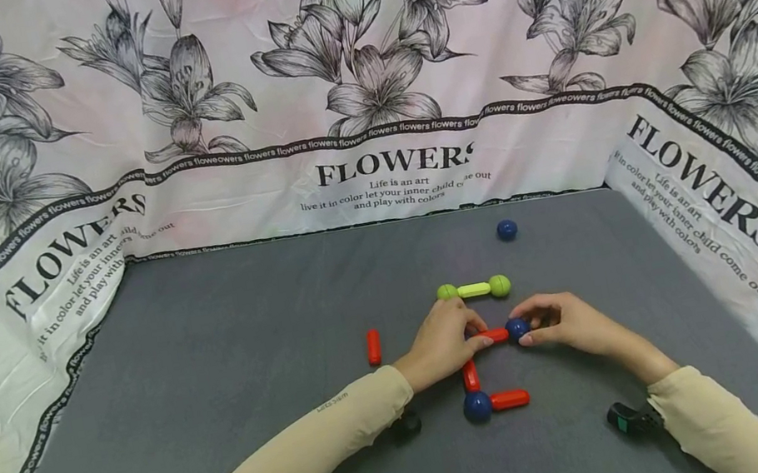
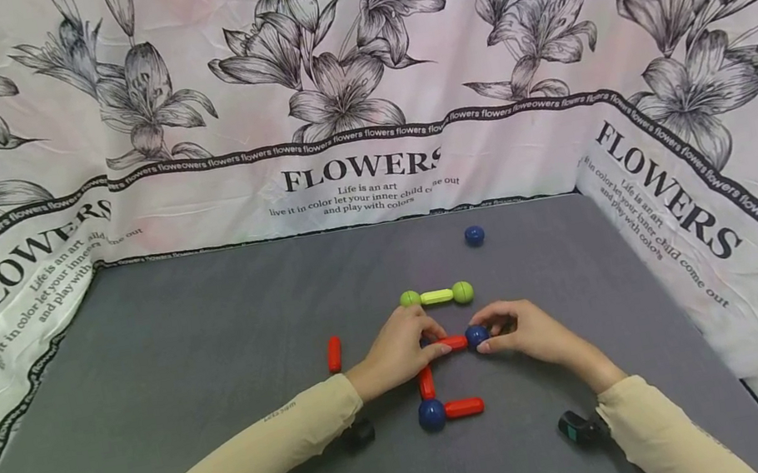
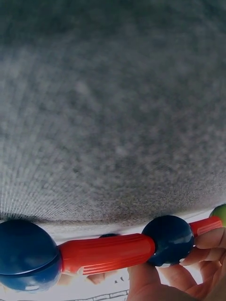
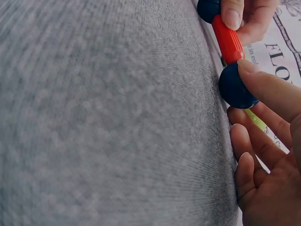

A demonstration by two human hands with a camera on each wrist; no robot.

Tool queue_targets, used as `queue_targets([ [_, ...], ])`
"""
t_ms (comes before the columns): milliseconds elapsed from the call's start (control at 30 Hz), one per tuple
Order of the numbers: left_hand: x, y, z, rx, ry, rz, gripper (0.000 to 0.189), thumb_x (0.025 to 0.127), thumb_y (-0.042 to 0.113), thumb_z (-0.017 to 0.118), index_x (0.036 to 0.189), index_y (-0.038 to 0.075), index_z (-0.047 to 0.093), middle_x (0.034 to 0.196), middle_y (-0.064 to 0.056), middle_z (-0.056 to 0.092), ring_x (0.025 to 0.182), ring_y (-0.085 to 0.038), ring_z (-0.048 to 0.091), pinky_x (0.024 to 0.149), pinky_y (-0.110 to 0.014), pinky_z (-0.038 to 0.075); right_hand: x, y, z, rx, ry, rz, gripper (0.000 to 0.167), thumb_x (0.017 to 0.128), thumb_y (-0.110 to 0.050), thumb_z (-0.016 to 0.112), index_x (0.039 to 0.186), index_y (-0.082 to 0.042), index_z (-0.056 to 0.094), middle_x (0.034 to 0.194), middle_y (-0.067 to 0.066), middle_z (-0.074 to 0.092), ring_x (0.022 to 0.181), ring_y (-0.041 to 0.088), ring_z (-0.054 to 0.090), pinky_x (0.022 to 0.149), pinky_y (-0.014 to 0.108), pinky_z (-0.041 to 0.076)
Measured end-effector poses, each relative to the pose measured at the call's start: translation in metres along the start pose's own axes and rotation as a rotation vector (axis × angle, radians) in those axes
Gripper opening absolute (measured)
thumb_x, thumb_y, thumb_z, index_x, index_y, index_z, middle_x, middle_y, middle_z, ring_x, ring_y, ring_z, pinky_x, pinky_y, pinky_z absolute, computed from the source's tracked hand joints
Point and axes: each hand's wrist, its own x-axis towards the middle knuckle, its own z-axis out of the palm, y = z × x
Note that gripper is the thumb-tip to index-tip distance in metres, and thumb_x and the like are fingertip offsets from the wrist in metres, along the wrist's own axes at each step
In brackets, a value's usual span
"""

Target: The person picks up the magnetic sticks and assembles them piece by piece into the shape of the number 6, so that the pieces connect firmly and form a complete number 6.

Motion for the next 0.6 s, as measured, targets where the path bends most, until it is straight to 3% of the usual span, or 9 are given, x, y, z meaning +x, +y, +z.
queue_targets([
  [233, -0.0006, 0.0019, -0.0014, 0.022, -0.008, -0.004, 0.019, 0.09, 0.037, 0.073, 0.1, 0.021, 0.077, 0.093, 0.007, 0.064, 0.09, -0.009, 0.049, 0.082, -0.019, 0.04, -0.0001, -0.0009, -0.0002, -0.01, 0.005, 0.009, 0.037, 0.083, -0.029, 0.081, 0.116, -0.018, 0.069, 0.096, 0.002, 0.066, 0.079, 0.007, 0.058, 0.063, 0.023, 0.048],
  [600, -0.0022, 0.0032, -0.0012, 0.025, -0.019, 0.003, 0.021, 0.09, 0.036, 0.073, 0.102, 0.02, 0.077, 0.094, 0.007, 0.066, 0.089, -0.008, 0.049, 0.078, -0.017, 0.04, -0.0029, -0.0023, 0.0006, 0.024, -0.01, 0.011, 0.038, 0.084, -0.026, 0.08, 0.118, -0.015, 0.068, 0.099, 0.009, 0.066, 0.078, 0.007, 0.056, 0.062, 0.022, 0.046],
])
